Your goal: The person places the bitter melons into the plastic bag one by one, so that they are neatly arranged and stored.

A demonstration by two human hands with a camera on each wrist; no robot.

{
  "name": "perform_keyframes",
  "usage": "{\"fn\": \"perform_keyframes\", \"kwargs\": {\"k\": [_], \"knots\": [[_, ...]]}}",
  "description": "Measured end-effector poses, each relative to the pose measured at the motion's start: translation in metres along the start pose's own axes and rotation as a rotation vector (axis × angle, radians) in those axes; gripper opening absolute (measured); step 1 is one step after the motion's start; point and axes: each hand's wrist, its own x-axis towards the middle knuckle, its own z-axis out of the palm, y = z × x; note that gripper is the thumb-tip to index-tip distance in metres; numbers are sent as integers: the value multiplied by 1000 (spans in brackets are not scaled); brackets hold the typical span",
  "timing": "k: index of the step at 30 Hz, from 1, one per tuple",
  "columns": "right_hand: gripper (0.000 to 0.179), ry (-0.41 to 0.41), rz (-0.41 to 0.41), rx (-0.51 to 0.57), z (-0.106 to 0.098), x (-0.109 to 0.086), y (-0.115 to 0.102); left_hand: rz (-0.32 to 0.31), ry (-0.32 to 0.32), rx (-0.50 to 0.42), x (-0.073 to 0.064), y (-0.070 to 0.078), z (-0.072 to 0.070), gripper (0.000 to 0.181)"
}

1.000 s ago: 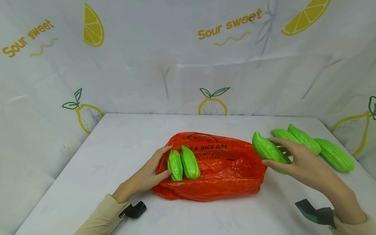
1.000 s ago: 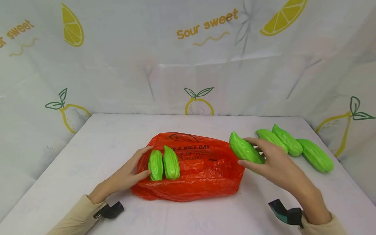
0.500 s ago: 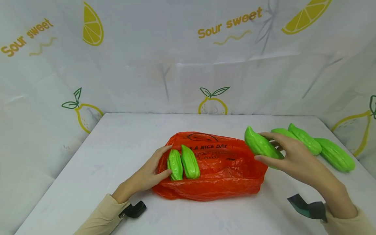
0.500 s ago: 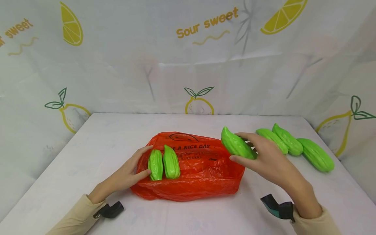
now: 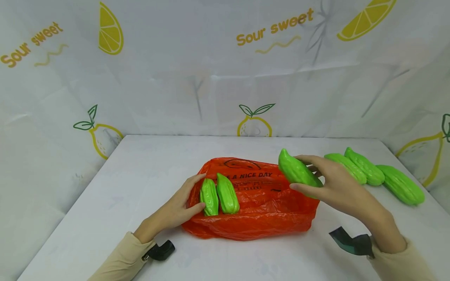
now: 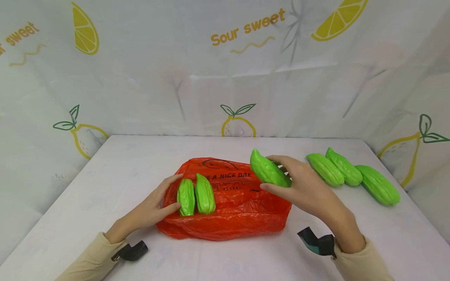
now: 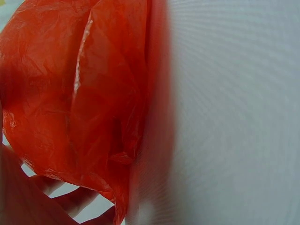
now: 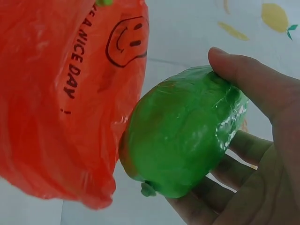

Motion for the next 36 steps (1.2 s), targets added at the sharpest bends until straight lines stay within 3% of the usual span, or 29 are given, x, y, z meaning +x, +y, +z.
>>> {"fn": "perform_keyframes", "kwargs": {"k": [16,36], "knots": [[64,-86,9,90,17,17,-16,3,1,-1,1,-1,0,74],[62,-171,31,190,50,33,-21,-5,1,-2,0,0,0,73]]}}
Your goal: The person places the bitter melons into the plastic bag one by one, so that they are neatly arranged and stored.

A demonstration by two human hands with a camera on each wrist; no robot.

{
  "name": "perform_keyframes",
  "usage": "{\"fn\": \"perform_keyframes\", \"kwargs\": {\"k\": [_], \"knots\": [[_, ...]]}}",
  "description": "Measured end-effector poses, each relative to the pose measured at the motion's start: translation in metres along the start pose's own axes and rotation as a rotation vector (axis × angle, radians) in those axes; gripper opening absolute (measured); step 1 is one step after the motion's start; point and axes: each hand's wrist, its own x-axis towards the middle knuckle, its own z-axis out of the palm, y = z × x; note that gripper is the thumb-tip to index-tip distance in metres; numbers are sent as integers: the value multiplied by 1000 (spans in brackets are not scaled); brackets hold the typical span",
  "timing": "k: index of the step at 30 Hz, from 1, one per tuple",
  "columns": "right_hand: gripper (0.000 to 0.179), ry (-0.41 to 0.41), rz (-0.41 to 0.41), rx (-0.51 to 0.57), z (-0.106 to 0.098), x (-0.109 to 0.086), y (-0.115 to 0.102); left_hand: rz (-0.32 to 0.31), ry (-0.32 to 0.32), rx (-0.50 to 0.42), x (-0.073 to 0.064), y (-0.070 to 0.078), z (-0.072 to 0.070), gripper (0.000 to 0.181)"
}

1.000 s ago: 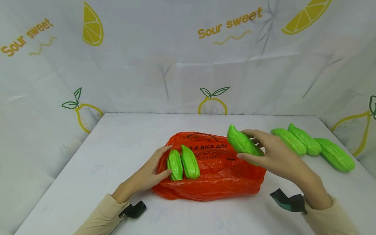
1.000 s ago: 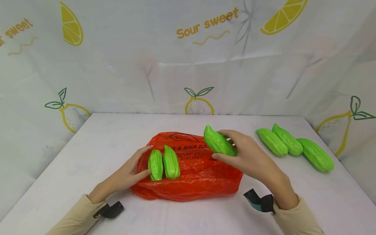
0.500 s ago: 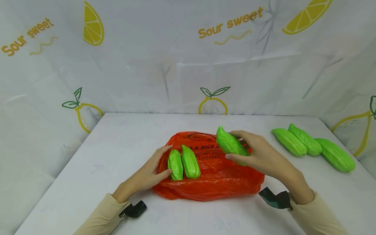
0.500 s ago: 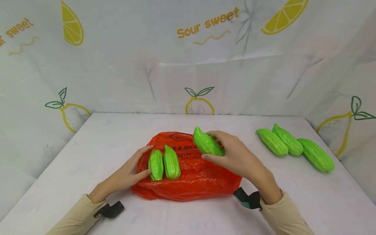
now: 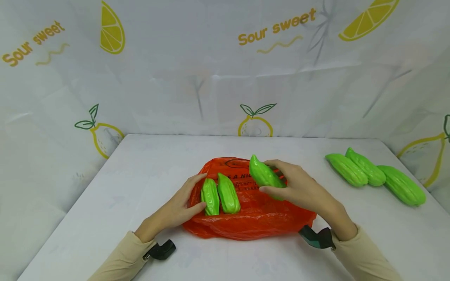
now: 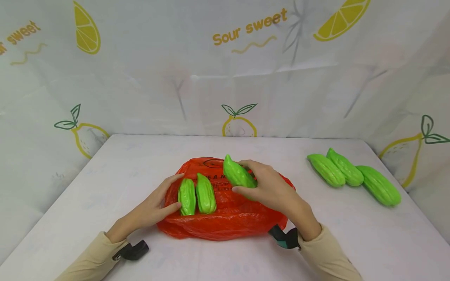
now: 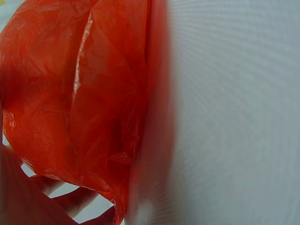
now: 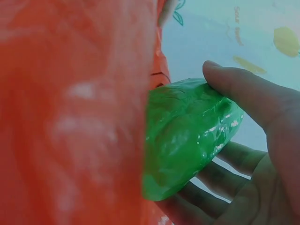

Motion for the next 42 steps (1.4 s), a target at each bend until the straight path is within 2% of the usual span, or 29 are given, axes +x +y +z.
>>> {"fn": "perform_keyframes", "kwargs": {"k": [8,16,42], "knots": [[64,-23,24,4,12,6,1,-2,1,-2,0,1,-1,73],[62,-10,35,-6,26,11,0,0,0,3,0,0,0,73],[66,-25,187,15,56,21,0,4,1,3,0,-1,0,73]]}}
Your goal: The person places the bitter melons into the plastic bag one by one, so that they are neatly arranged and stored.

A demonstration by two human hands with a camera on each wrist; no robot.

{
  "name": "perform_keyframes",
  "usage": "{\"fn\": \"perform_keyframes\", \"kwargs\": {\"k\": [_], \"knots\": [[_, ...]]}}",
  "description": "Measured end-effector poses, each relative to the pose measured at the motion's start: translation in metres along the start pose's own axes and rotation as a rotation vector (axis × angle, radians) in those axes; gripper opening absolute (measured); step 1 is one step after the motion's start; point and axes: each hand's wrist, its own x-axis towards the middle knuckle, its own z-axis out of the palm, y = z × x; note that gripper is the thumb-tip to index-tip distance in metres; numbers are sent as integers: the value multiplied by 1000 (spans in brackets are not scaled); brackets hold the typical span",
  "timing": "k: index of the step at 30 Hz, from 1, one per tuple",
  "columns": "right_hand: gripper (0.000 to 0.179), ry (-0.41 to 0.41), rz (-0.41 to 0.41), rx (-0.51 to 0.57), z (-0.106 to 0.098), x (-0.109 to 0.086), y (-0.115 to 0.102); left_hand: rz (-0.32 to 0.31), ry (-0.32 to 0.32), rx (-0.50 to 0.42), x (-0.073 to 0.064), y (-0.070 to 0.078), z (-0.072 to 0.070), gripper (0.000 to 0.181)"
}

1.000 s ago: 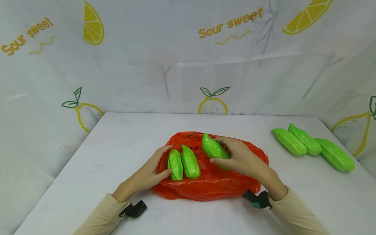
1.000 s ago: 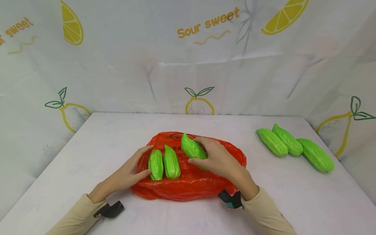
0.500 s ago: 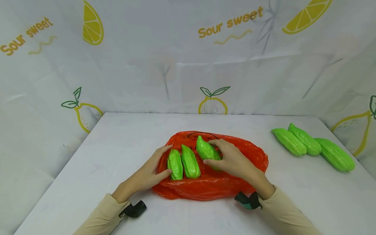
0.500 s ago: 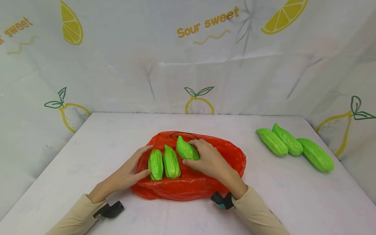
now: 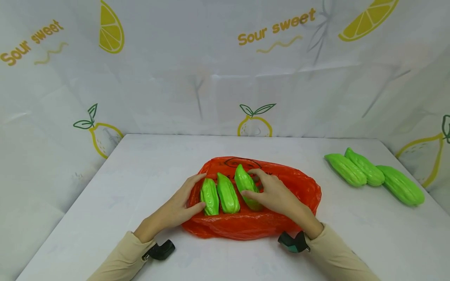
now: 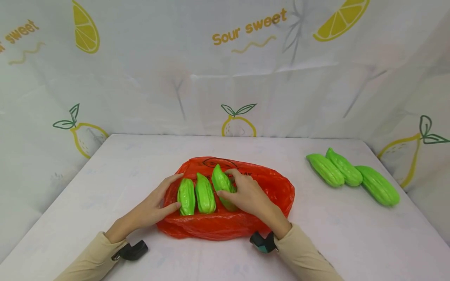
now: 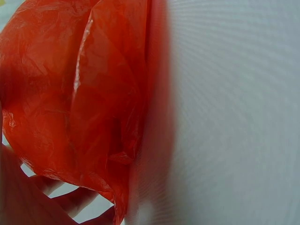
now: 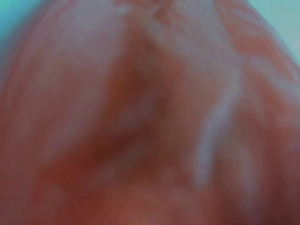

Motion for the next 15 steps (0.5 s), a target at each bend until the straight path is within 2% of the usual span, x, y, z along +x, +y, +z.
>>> {"fn": "perform_keyframes", "kwargs": {"k": [8,15], "knots": [[62,-23,-10,68,2,-1,0,1,-1,0,0,1,0,73],[54,-81,-35,134,1,-1,2,0,-3,-2,0,1,0,73]]}}
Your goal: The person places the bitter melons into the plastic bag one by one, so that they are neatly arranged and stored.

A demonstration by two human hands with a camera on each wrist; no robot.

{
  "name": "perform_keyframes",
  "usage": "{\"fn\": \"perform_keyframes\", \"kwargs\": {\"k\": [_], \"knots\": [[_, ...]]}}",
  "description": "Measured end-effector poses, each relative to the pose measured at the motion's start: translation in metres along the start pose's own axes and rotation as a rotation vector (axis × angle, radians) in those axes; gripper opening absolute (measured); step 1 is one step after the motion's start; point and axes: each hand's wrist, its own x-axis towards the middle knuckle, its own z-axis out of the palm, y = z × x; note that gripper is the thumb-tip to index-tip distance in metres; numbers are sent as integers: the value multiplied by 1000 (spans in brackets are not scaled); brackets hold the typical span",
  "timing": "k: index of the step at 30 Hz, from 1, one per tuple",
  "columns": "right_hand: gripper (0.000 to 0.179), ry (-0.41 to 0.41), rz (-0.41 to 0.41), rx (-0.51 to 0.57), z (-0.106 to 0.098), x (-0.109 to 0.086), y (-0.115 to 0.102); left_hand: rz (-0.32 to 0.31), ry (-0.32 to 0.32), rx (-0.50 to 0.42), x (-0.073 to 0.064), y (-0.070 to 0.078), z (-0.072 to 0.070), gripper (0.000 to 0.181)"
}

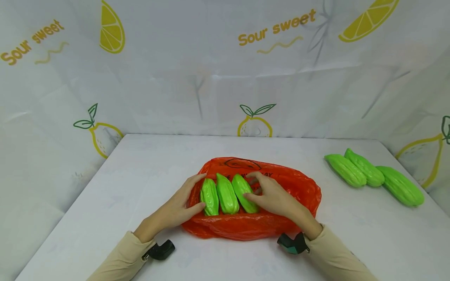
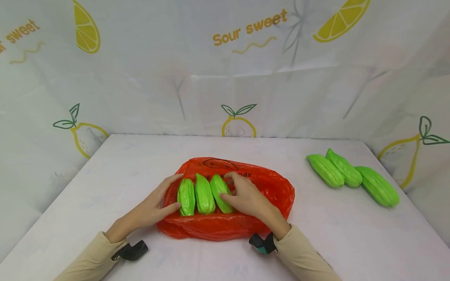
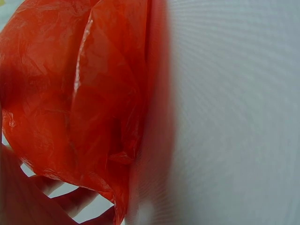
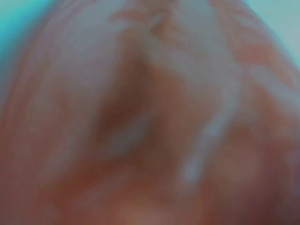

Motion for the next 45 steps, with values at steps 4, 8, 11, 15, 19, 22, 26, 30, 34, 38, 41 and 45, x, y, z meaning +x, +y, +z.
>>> {"fn": "perform_keyframes", "kwargs": {"k": [4,8,11,15,19,22,26,30,34,38,41,45], "knots": [[54,-40,-16,21,-2,0,1,0,0,-1,0,0,0,73],[54,-43,-22,31,-2,-1,2,-3,-1,-2,0,1,0,73],[54,-28,-21,40,0,-1,1,-4,0,-1,1,1,0,73],[51,-5,-20,45,2,-1,0,2,2,5,1,0,0,73],[48,7,-17,23,5,-2,-3,10,6,8,1,0,0,72],[47,10,-12,1,6,-2,-4,15,8,6,1,-1,0,72],[47,8,-11,-12,6,-2,-5,18,11,7,1,-1,0,72],[49,7,-28,-22,5,-2,-3,18,9,9,1,-1,0,72],[47,8,-45,-12,1,-2,-2,15,8,8,1,0,0,72],[44,13,-41,-12,-4,-3,-1,11,10,6,1,0,0,72],[42,10,-34,-22,-10,-5,-2,9,10,8,0,-1,0,72],[41,8,-37,-24,-18,-8,-4,8,10,11,0,0,0,72]]}}
